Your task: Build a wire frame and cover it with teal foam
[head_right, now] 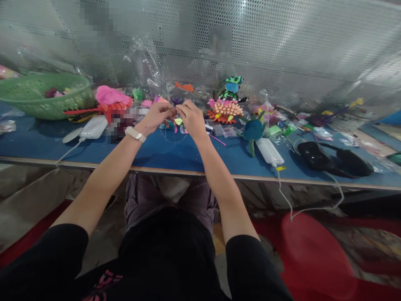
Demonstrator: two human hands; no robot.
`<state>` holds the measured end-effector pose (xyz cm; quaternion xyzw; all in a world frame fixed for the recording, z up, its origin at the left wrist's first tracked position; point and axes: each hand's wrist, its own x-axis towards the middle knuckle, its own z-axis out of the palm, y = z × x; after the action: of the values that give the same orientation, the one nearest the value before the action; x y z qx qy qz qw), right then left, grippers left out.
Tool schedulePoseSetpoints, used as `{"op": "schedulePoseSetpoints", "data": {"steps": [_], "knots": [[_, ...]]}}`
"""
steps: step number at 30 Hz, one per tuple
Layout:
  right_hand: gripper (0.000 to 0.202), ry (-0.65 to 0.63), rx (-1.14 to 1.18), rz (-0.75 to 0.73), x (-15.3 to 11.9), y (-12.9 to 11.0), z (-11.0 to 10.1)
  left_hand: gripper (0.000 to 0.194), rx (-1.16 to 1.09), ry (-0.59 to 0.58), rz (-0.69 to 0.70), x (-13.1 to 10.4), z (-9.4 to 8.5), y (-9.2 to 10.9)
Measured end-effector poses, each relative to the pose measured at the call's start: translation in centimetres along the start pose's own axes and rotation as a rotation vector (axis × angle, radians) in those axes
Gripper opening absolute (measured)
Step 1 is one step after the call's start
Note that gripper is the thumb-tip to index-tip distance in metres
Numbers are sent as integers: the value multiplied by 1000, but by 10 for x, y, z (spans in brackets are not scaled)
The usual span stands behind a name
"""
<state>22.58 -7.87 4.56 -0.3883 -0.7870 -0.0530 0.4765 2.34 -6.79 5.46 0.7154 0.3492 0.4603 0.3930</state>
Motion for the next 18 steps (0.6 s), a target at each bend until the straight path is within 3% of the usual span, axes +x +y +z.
{"op": "schedulePoseSetpoints", "data": {"steps": [4, 18], "knots": [[27, -15, -8, -9, 1, 1, 1, 4, 18, 49, 19, 0, -1, -2], [26, -74, 7, -18, 1, 3, 5, 6, 92, -13, 35, -2, -8, 0]]}}
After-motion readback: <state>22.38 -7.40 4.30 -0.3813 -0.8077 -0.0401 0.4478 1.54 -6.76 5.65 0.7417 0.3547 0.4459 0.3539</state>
